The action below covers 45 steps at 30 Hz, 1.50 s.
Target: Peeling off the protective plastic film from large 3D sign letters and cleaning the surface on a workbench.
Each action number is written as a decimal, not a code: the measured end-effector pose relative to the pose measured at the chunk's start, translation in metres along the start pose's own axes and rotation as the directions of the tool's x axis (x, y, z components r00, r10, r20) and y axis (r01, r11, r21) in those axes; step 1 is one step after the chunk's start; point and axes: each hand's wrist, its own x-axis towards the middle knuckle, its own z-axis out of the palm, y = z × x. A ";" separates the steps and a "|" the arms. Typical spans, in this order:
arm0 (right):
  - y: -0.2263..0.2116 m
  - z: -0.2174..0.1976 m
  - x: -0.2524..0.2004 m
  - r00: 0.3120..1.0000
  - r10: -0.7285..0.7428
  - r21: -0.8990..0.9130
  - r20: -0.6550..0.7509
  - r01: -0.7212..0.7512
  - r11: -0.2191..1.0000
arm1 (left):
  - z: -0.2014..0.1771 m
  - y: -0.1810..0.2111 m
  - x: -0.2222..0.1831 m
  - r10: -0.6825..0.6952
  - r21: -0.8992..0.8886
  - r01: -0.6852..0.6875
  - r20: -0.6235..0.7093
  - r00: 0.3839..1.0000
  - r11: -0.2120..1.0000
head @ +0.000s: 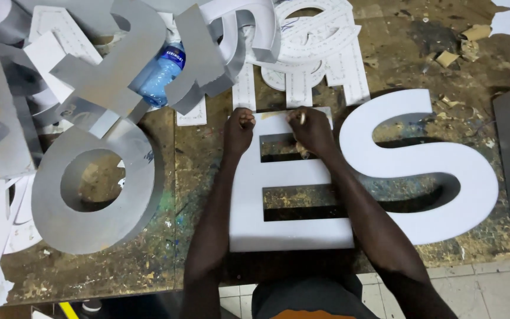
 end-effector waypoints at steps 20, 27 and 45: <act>0.024 0.091 0.068 0.934 -0.158 -0.654 0.320 0.338 0.677 | 0.009 0.004 -0.016 0.096 0.003 -0.096 -0.060 0.994 0.995; 0.010 0.083 0.066 0.934 -0.178 -0.622 0.311 0.341 0.705 | 0.007 0.005 -0.013 0.138 -0.036 -0.139 -0.030 0.990 0.990; 0.003 0.081 0.059 0.966 -0.109 -0.611 0.235 0.234 0.756 | 0.008 0.006 -0.020 0.139 0.012 -0.138 -0.057 0.989 0.990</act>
